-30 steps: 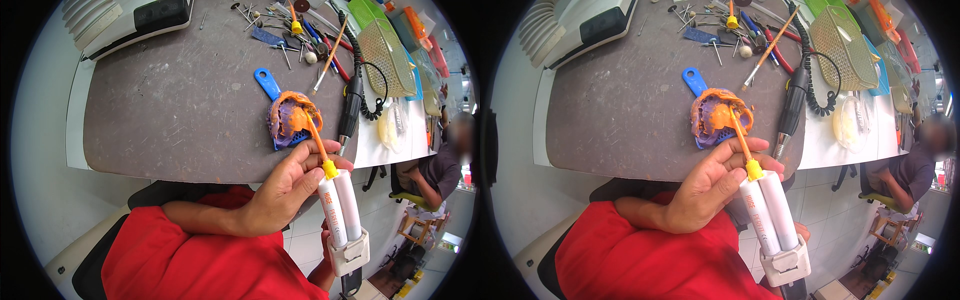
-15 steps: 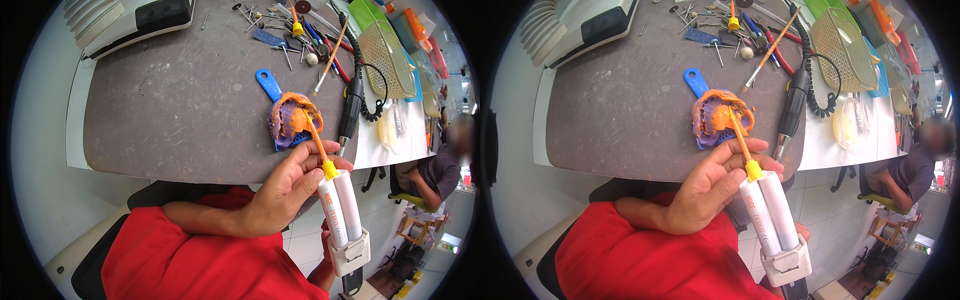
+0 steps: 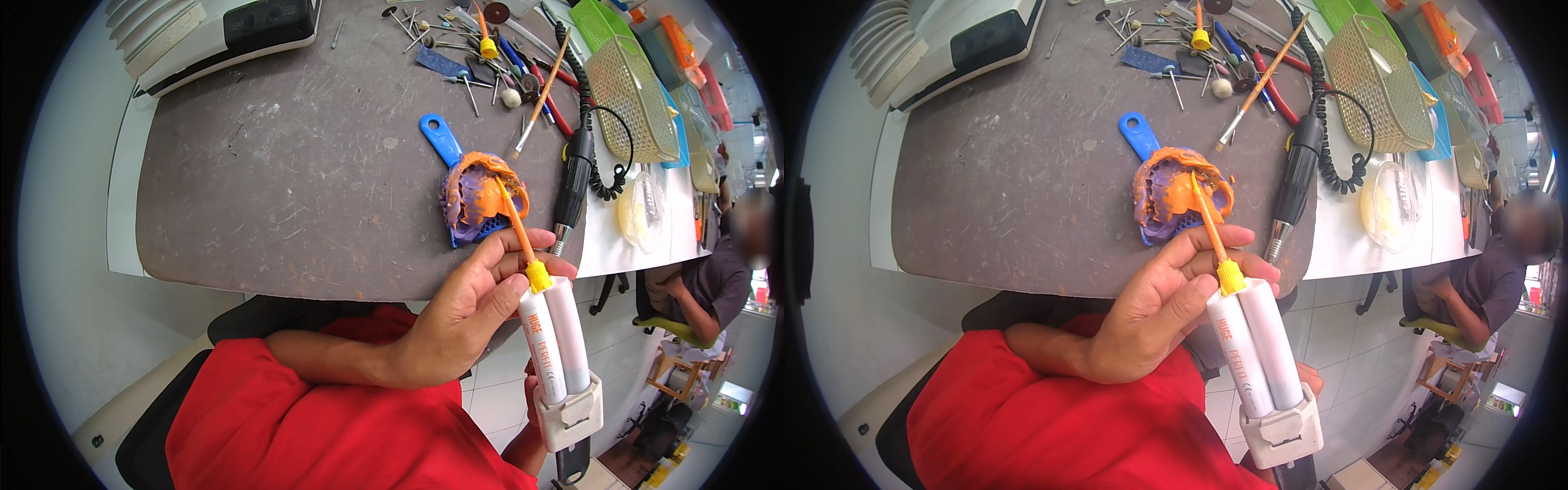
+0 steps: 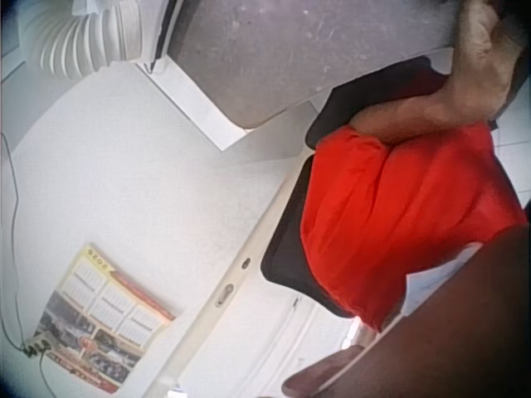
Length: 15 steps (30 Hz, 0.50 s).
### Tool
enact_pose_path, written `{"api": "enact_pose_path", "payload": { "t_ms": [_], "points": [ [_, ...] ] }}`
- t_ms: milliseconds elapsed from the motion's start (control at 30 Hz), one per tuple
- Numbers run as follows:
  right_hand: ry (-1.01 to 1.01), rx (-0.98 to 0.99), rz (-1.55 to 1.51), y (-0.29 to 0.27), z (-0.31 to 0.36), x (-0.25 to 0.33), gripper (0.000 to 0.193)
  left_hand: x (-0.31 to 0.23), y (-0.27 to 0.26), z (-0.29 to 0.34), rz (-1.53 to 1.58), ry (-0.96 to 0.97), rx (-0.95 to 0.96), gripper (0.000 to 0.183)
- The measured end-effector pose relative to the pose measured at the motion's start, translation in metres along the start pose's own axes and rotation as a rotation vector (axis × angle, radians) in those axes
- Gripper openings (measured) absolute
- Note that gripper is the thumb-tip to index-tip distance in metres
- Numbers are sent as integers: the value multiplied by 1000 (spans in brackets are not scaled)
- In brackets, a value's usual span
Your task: The person uses a fine brush to apply a yellow substance to a purple and orange dental mold. They then use a dual-cartridge syringe to dispense a white paste into the mold's interior, spreading it with the brush. The person works at a cluttered workbench with various dental tools visible.
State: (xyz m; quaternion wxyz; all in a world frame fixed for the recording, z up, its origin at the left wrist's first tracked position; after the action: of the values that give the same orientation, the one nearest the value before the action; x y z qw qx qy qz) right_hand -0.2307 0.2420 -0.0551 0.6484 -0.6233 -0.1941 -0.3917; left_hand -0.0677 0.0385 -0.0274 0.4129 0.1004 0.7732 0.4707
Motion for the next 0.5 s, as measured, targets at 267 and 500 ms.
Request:
{"api": "enact_pose_path", "payload": {
  "t_ms": [267, 500],
  "points": [
    [76, -18, 93, -2, -2, 10, 72, 0, 0, 0, 5, -4, 6, 52],
    [146, 104, -82, 3, 7, -28, 71, -1, 1, 0, 17, -2, 0, 51]
  ]
}}
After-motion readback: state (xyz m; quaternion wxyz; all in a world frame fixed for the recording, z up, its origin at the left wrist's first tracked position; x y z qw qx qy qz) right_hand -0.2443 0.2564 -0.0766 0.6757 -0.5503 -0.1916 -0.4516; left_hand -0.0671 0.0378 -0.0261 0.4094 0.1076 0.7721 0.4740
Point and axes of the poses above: each hand's wrist, its own z-axis away from the middle knuckle, its own y-axis out of the palm, x = y × z, the point moved 8 cm from there along -z, towards the middle knuckle, and after that the axes turned 10 degrees about x, right-handed, at the moved point
